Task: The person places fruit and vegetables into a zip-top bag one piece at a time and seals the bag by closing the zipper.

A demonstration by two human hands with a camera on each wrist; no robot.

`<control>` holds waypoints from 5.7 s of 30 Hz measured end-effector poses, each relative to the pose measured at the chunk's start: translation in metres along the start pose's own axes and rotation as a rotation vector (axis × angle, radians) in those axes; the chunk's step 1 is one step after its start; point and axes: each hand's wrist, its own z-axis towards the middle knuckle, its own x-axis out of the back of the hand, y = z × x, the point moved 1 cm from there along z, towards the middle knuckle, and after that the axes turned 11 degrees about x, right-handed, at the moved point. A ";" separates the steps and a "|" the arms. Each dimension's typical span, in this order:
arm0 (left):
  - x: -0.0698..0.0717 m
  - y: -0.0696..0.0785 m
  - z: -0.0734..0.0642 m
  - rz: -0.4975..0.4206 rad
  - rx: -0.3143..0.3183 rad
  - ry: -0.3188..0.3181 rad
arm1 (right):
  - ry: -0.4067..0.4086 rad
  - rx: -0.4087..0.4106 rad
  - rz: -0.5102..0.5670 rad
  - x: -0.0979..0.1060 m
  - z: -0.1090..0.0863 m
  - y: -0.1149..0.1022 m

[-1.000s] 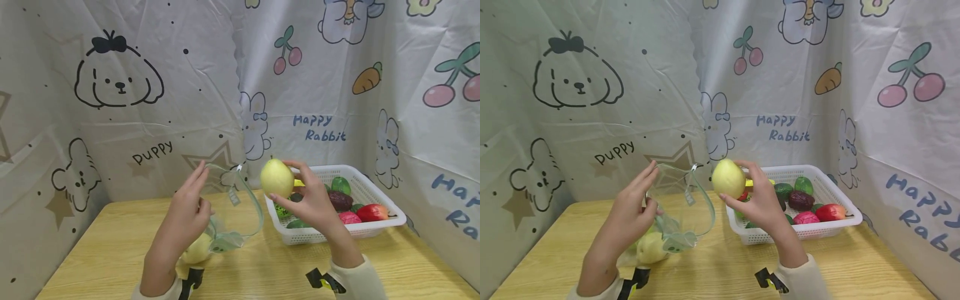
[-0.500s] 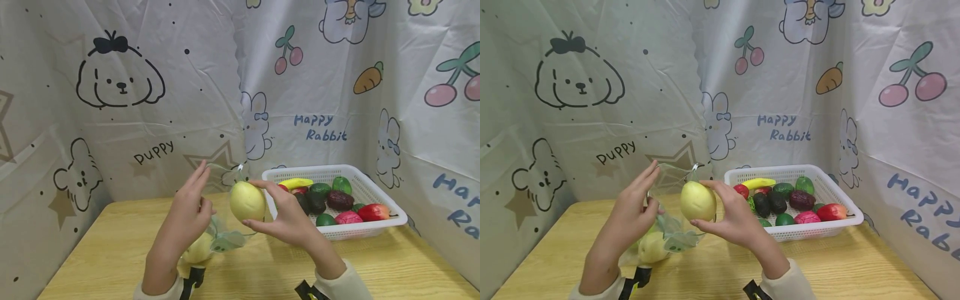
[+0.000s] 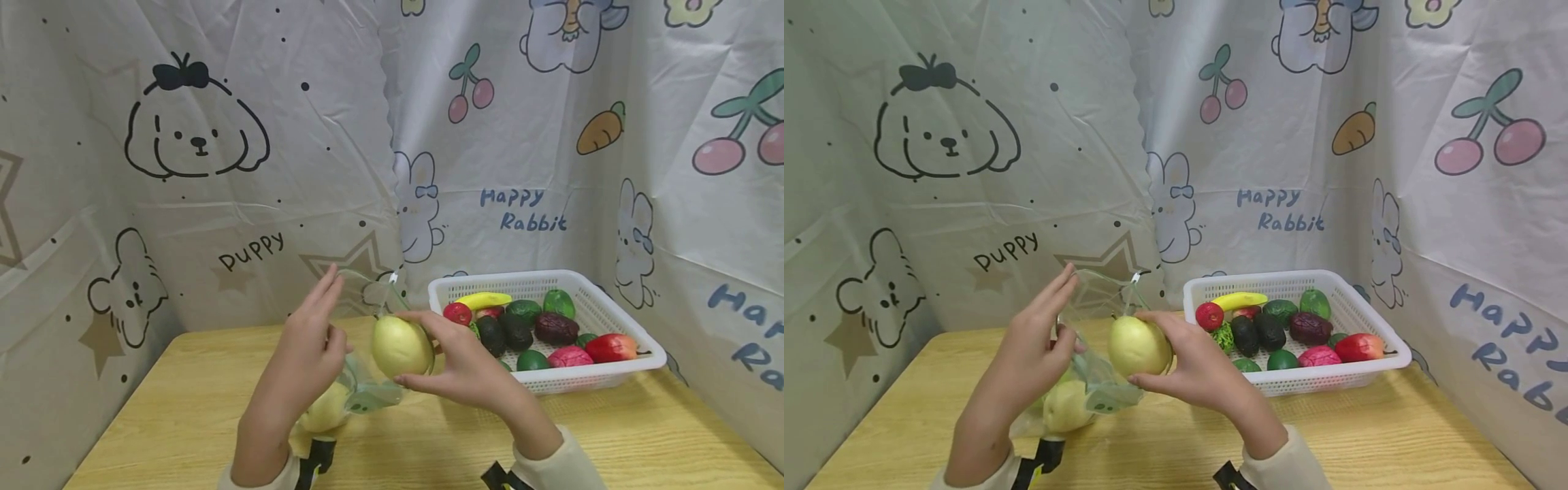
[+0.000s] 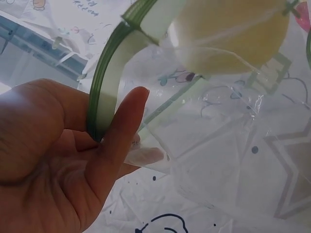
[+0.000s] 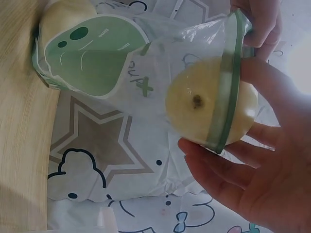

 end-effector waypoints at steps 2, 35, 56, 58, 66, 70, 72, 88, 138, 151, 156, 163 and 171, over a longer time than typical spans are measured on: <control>0.001 0.000 -0.001 0.000 0.000 0.007 | 0.007 -0.006 -0.016 0.000 0.000 0.000; 0.008 0.002 -0.003 0.025 0.001 0.034 | 0.028 -0.072 -0.088 -0.003 0.000 -0.005; 0.006 0.003 -0.004 -0.011 -0.010 0.026 | 0.064 -0.013 -0.174 -0.004 0.002 -0.002; 0.007 0.002 -0.004 -0.002 -0.022 0.040 | 0.052 -0.016 -0.157 -0.004 0.002 -0.003; 0.007 0.002 -0.003 0.000 -0.038 0.054 | 0.024 0.010 -0.125 -0.004 0.001 -0.001; 0.008 0.001 -0.002 -0.007 -0.046 0.069 | 0.022 0.021 -0.124 -0.005 0.002 -0.001; 0.010 0.000 -0.002 -0.011 -0.046 0.087 | 0.021 0.027 -0.111 -0.007 0.004 -0.002; 0.026 -0.009 -0.006 0.017 0.058 0.168 | 0.145 0.110 0.006 -0.007 0.054 -0.014; 0.016 -0.002 -0.003 -0.031 0.030 0.106 | -0.524 -0.634 -0.253 0.044 -0.045 0.078; 0.015 -0.001 -0.005 -0.023 0.026 0.101 | -0.405 -0.620 -0.215 0.040 -0.049 0.100; 0.015 -0.001 -0.005 -0.028 0.027 0.099 | -0.358 -0.620 -0.247 0.042 -0.048 0.098; 0.015 -0.002 -0.004 -0.021 0.009 0.109 | -0.185 -0.664 -0.245 0.054 -0.042 0.082; 0.015 -0.002 -0.003 -0.013 -0.006 0.111 | 0.043 -0.493 -0.284 0.061 -0.022 0.049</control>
